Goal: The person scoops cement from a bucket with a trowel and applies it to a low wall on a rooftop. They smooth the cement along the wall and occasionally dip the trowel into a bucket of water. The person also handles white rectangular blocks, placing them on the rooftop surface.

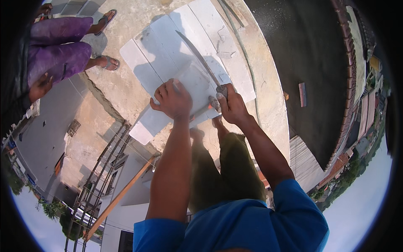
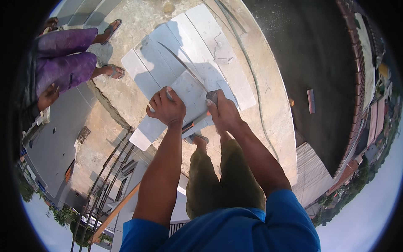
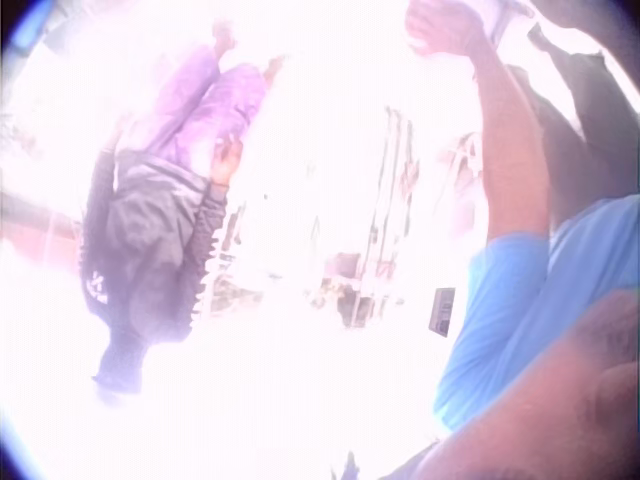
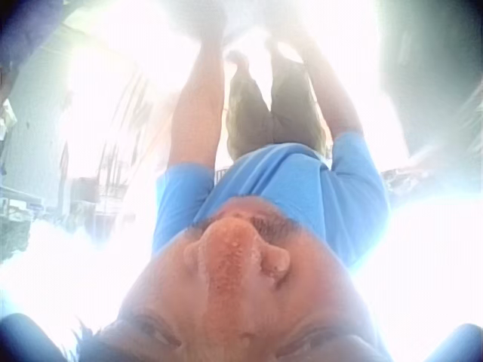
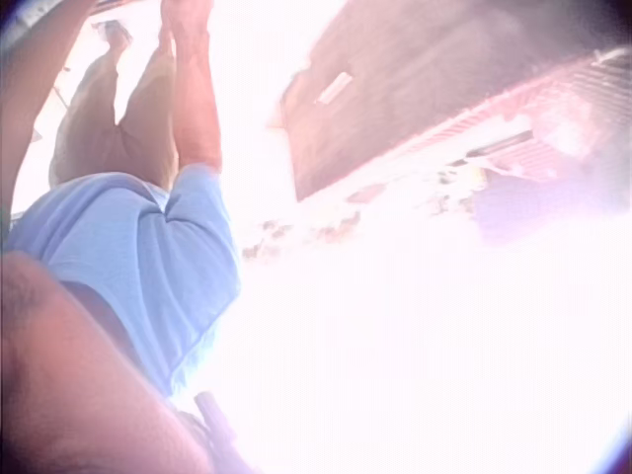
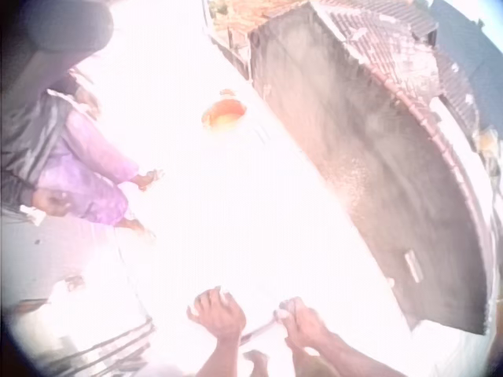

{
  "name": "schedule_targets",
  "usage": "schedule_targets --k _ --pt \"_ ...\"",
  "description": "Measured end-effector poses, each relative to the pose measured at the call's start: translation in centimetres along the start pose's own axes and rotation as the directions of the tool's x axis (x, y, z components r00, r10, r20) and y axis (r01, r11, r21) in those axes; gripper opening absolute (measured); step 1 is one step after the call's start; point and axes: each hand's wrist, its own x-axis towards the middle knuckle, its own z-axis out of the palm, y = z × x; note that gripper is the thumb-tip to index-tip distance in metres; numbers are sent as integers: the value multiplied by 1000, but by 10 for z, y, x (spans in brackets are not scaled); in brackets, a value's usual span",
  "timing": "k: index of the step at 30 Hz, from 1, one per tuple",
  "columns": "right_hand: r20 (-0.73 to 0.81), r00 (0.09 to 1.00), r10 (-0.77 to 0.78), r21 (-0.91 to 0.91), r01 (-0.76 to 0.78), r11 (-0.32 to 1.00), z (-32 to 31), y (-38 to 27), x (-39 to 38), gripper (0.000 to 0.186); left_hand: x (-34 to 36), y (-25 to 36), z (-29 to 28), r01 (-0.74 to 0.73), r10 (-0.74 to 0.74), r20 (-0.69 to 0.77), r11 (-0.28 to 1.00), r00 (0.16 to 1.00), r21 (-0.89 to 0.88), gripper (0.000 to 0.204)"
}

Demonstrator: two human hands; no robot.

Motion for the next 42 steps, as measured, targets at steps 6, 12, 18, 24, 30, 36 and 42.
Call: schedule_targets --k 6,12,18,24,30,36,42 --pt "115 982 152 -217 -125 968 5 18 8 34 3 1 0 6 -7 28 1000 1000 13 35" --pt "171 967 187 -165 -159 974 9 41 11 35 4 5 -4 -4 2 55 999 998 33 34" --pt "60 997 54 -30 -52 998 16 42 1 34 2 2 -2 -9 9 7 999 1000 50 41" --pt "44 997 63 -25 -62 998 13 23 -6 31 -9 -6 -5 -26 26 8 999 1000 25 29" --pt "119 972 202 -252 -167 953 18 56 14 28 10 6 9 -42 43 -69 999 997 20 27" --pt "114 975 190 -220 -162 962 26 64 9 31 5 -1 -1 -55 56 -20 997 998 55 40" --pt "82 993 80 -105 -71 992 27 58 18 38 3 1 -5 -21 21 -21 999 1000 27 38"
